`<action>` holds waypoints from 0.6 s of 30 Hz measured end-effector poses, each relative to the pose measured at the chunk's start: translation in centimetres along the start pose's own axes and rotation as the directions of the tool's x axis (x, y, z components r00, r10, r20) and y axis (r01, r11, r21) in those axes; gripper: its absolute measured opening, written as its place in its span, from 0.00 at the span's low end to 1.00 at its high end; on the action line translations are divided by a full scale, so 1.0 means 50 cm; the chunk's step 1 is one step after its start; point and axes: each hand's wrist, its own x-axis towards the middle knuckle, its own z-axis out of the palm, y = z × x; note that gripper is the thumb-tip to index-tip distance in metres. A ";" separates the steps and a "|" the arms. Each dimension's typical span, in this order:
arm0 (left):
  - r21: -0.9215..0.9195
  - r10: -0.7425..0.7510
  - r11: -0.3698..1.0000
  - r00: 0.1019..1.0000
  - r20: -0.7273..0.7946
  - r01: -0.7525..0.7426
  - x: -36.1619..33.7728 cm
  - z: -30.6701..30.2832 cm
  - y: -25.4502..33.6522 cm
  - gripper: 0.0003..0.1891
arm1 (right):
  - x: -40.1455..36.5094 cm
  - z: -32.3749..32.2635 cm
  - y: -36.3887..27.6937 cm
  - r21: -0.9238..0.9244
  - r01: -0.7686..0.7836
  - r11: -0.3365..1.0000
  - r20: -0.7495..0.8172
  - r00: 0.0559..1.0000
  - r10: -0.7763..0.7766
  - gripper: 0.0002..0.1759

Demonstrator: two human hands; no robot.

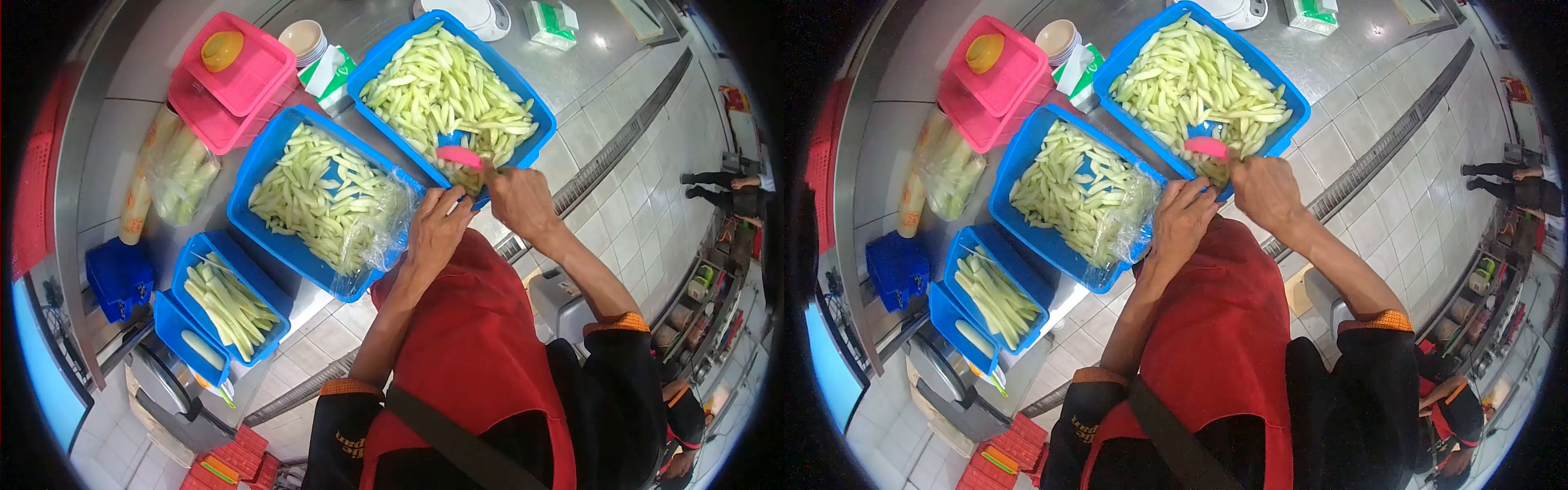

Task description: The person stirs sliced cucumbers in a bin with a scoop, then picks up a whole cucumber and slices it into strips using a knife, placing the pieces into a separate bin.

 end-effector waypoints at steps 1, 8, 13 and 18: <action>-0.003 -0.002 1.000 1.000 0.004 0.002 0.000 0.001 -0.001 0.13 | 0.004 0.004 0.008 -0.012 -0.007 1.000 -0.042 0.999 0.007 0.21; -0.005 -0.003 1.000 1.000 0.020 0.003 0.005 0.001 0.001 0.14 | 0.069 0.010 0.074 -0.025 -0.185 0.982 -0.217 0.960 0.175 0.18; 0.014 0.014 1.000 0.999 0.044 -0.014 0.008 -0.003 0.004 0.13 | 0.087 0.041 0.004 0.115 -0.099 0.988 -0.202 0.972 0.121 0.14; 0.018 0.021 1.000 0.999 0.035 -0.021 0.011 -0.004 0.000 0.12 | 0.020 -0.085 0.006 0.040 -0.192 0.981 -0.206 0.959 0.196 0.05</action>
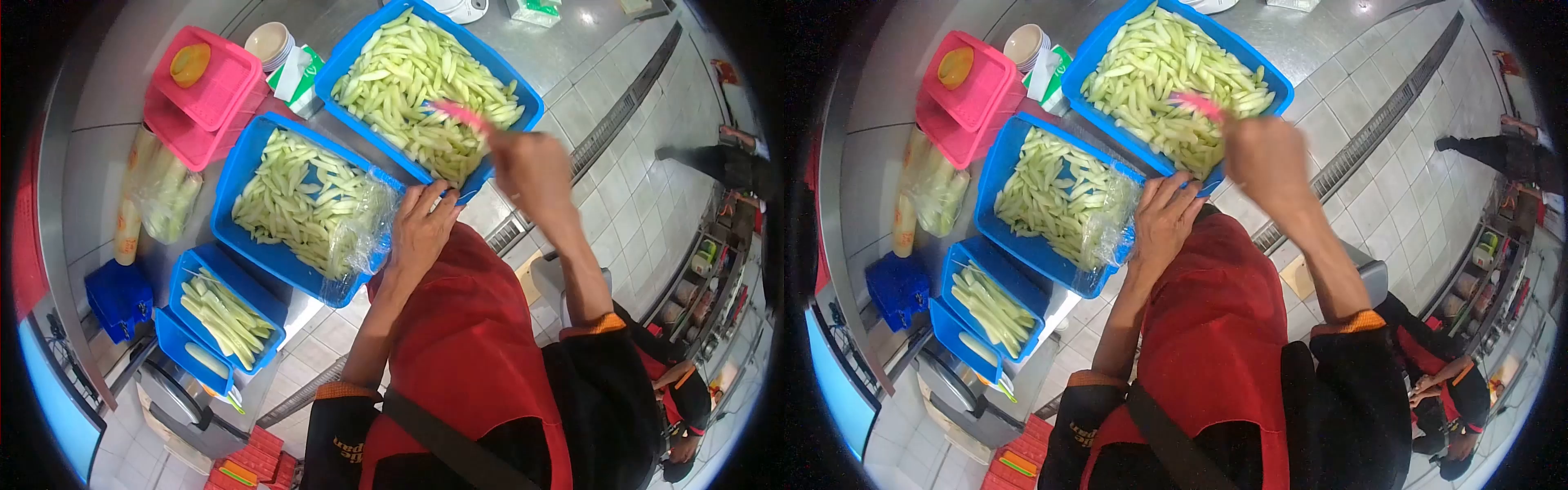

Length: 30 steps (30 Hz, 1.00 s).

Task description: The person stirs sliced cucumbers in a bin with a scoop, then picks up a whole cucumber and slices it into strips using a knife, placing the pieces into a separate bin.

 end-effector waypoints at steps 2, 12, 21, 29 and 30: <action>-0.012 -0.001 1.000 1.000 0.009 0.001 -0.004 -0.003 0.005 0.12 | 0.022 -0.030 0.027 -0.083 -0.175 0.981 -0.137 0.977 0.162 0.06; -0.072 -0.085 0.994 0.996 -0.019 0.083 -0.006 0.005 0.006 0.15 | 0.008 0.014 -0.007 -0.024 -0.075 0.997 -0.038 0.997 0.074 0.05; -0.138 -0.118 0.984 0.991 -0.059 0.109 0.002 -0.003 0.011 0.17 | -0.025 0.043 0.027 -0.041 -0.145 0.989 -0.102 0.985 0.140 0.06; -0.184 -0.139 0.974 0.989 -0.039 0.130 0.002 -0.005 0.011 0.16 | -0.063 0.018 -0.049 -0.057 -0.020 0.998 0.082 0.996 0.025 0.05; -0.137 -0.098 0.986 0.994 -0.039 0.092 0.002 -0.006 0.009 0.16 | -0.051 0.064 -0.025 -0.074 -0.027 0.997 0.067 0.997 0.032 0.05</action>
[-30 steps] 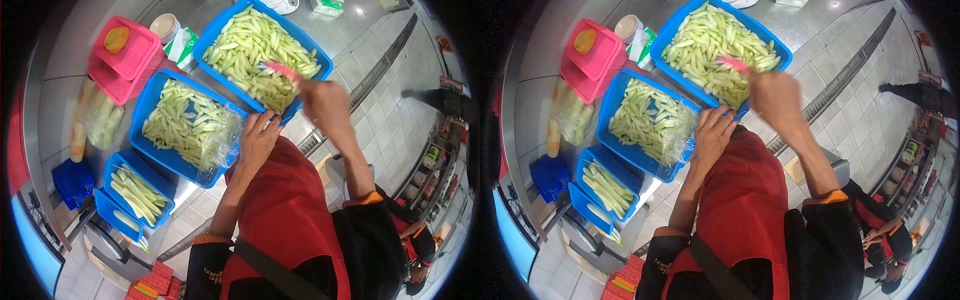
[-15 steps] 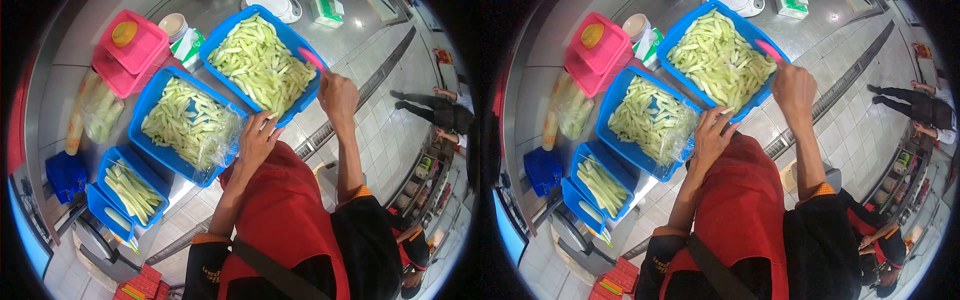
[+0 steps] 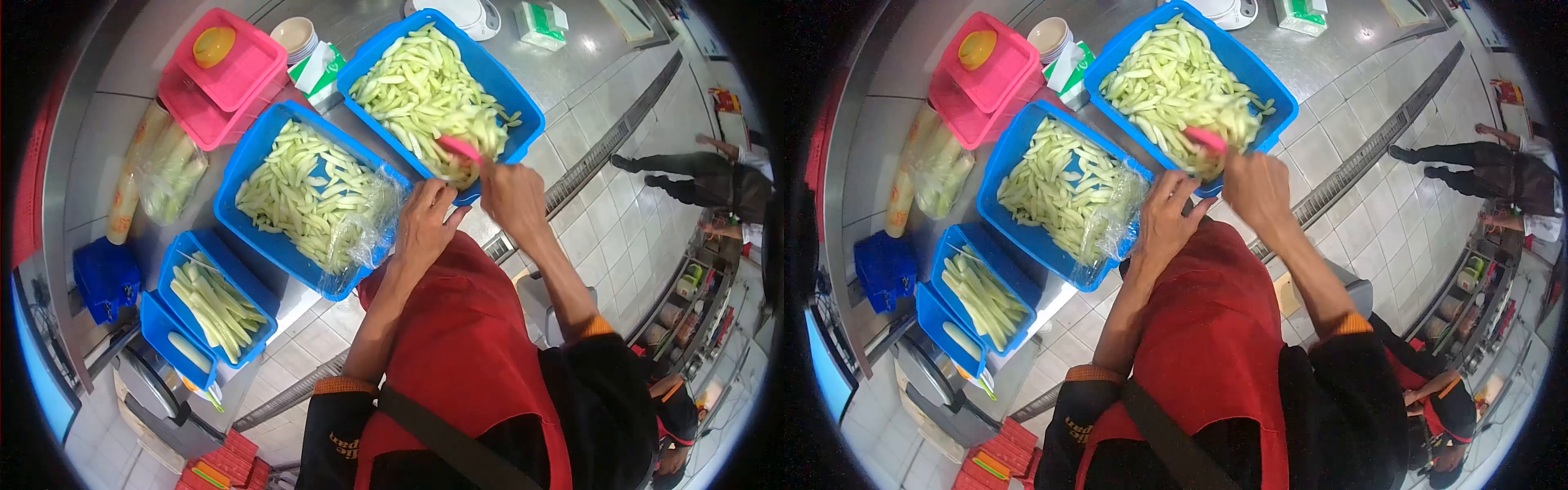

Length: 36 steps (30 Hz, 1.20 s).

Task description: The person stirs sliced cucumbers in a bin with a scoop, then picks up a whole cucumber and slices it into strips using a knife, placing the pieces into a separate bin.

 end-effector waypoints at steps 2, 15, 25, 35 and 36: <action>-0.002 0.018 1.000 1.000 -0.009 -0.018 0.001 0.000 -0.005 0.16 | 0.055 0.047 0.051 -0.023 -0.038 0.999 -0.082 0.996 0.036 0.05; -0.071 0.027 0.997 1.000 -0.016 -0.028 0.000 -0.009 -0.009 0.14 | 0.135 0.042 -0.012 0.149 -0.004 0.989 -0.068 0.998 0.014 0.07; -0.100 -0.008 0.995 1.000 -0.018 0.006 -0.007 -0.006 -0.012 0.14 | 0.284 0.063 -0.005 -0.227 0.241 0.943 -0.139 0.951 -0.277 0.10; -0.133 -0.014 0.991 1.000 0.004 0.014 -0.007 -0.012 -0.012 0.14 | 0.392 -0.060 0.035 -0.290 0.254 0.923 -0.073 0.955 -0.286 0.07; -0.119 -0.012 0.993 1.000 0.015 0.014 -0.007 -0.013 -0.015 0.14 | 0.416 -0.014 0.048 -0.324 0.313 0.893 -0.089 0.929 -0.358 0.07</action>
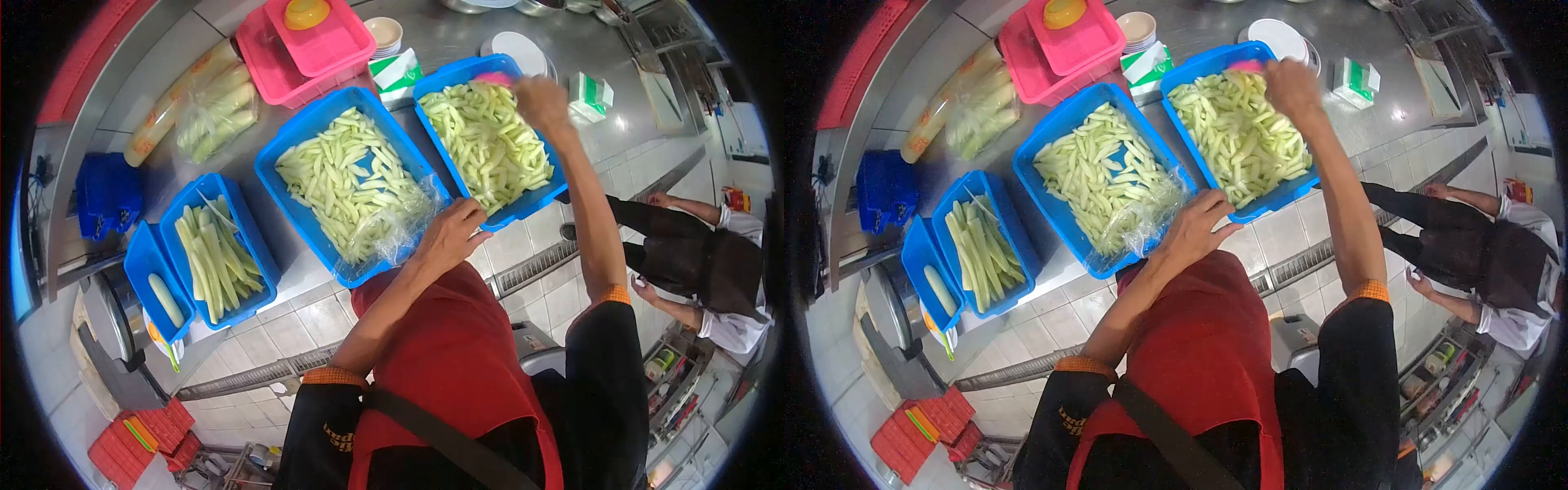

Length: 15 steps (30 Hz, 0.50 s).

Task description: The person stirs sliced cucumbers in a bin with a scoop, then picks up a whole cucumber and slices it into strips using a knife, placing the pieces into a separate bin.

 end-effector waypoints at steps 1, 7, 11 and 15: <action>0.008 -0.002 1.000 1.000 -0.007 0.002 0.001 0.000 -0.001 0.14 | -0.014 0.023 -0.021 0.083 0.024 0.996 0.061 0.998 -0.029 0.07; -0.010 0.033 0.999 0.999 -0.017 -0.033 -0.002 0.007 -0.010 0.15 | -0.063 -0.105 -0.014 0.028 0.299 0.954 0.212 0.931 -0.298 0.12; -0.002 0.009 1.000 1.000 0.009 -0.009 0.001 0.003 -0.003 0.15 | -0.008 -0.083 -0.122 0.120 0.315 0.942 0.030 0.947 -0.321 0.11; 0.036 0.028 0.999 1.000 0.011 -0.029 0.000 0.005 -0.008 0.14 | -0.078 -0.037 -0.143 0.187 0.408 0.893 0.185 0.878 -0.440 0.14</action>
